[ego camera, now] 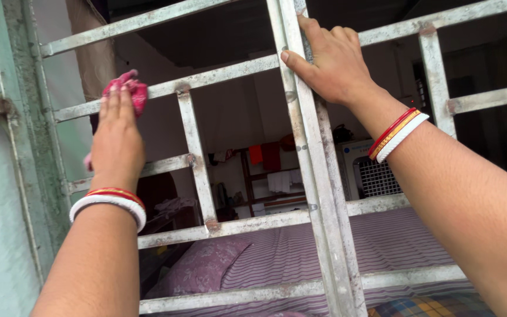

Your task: The person wipes the metal bars of a window grille with a pink cloth. They systematically clean the horizontal and vertical bars, moving from the top to the bottom of the grille.

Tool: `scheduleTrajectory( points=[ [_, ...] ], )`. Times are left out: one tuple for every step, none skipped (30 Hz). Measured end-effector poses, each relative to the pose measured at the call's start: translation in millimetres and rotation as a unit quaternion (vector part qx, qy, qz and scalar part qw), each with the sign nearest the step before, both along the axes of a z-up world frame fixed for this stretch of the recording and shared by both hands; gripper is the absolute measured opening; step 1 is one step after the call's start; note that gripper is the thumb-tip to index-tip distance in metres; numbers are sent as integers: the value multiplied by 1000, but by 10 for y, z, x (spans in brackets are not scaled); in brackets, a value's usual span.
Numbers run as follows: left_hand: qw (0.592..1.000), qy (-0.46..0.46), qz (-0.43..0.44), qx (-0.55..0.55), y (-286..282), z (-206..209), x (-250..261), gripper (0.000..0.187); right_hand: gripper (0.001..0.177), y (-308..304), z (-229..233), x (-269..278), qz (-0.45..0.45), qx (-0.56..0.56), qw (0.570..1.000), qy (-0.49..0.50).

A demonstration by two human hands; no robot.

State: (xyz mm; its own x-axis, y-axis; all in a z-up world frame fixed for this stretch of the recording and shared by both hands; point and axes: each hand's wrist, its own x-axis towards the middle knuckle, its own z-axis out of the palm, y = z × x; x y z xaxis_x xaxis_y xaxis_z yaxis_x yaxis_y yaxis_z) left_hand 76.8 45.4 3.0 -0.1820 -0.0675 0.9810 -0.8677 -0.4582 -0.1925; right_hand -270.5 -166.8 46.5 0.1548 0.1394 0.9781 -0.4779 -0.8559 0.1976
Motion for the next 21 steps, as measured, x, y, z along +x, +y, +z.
scheduleTrajectory(
  points=[
    [1000, -3, 10, 1, -11, 11, 89, 68, 72, 11, 11, -9, 0, 5, 1000, 5],
    [1000, -6, 20, 3, -20, 13, 192, 65, 72, 15, 13, -11, -2, 12, 1000, 6],
    [1000, -8, 30, 4, -15, 18, 302, 63, 72, 17, 17, -14, -4, 19, 1000, 7],
    [998, -1, 62, 4, 40, 41, 421, 64, 73, 16, 16, -16, -5, 26, 1000, 7],
    [995, 5, 95, 3, 105, 70, 525, 65, 73, 12, 6, -19, -2, 9, 1000, 7],
    [992, 12, 127, 0, 139, 101, 595, 66, 72, 10, 9, -22, 0, -9, 1000, 5],
    [987, 101, 124, 8, 215, 110, 651, 63, 72, 6, 18, -31, 2, -28, 1000, 4],
    [974, 189, 120, 18, 352, 91, 699, 61, 72, -3, 21, -31, -1, -15, 1000, 5],
    [954, 276, 115, 29, 437, 69, 712, 59, 72, -12, 27, -15, -5, -2, 1000, 6],
    [968, 229, 104, -1, 474, 57, 693, 66, 72, -23, 32, -4, -7, 11, 1000, 7],
    [979, 181, 92, -31, 518, 50, 658, 74, 72, -37, 30, -2, -10, -8, 1000, 3],
    [986, 133, 80, -62, 544, 46, 601, 82, 72, -47, 27, 8, -13, -28, 1000, 0],
    [992, 95, 50, -63, 540, 46, 523, 81, 71, -53, 30, 17, -16, -47, 999, -3],
    [996, 58, 21, -62, 513, 24, 437, 80, 71, -56, 25, 31, -15, -37, 999, -2],
    [998, 22, -8, -62, 447, 9, 343, 80, 71, -55, 24, 37, -14, -26, 1000, -2],
    [999, 8, -2, -40, 335, 27, 243, 82, 70, -52, 25, 32, -14, -16, 1000, -3],
    [1000, -5, 3, -18, 224, 57, 159, 84, 71, -48, 21, 30, -14, -9, 1000, 0],
    [1000, -19, 7, 4, 163, 71, 119, 87, 72, -44, 19, 26, -14, -3, 1000, 2],
    [1000, -12, 7, -3, 130, 53, 118, 83, 72, -42, 16, 28, -14, 3, 1000, 4],
    [1000, -5, 6, -10, 77, 33, 141, 79, 72, -41, 18, 31, -15, 0, 1000, 4],
    [1000, 2, 5, -17, 29, 18, 192, 75, 72, -44, 21, 33, -17, -4, 1000, 4]
  ],
)
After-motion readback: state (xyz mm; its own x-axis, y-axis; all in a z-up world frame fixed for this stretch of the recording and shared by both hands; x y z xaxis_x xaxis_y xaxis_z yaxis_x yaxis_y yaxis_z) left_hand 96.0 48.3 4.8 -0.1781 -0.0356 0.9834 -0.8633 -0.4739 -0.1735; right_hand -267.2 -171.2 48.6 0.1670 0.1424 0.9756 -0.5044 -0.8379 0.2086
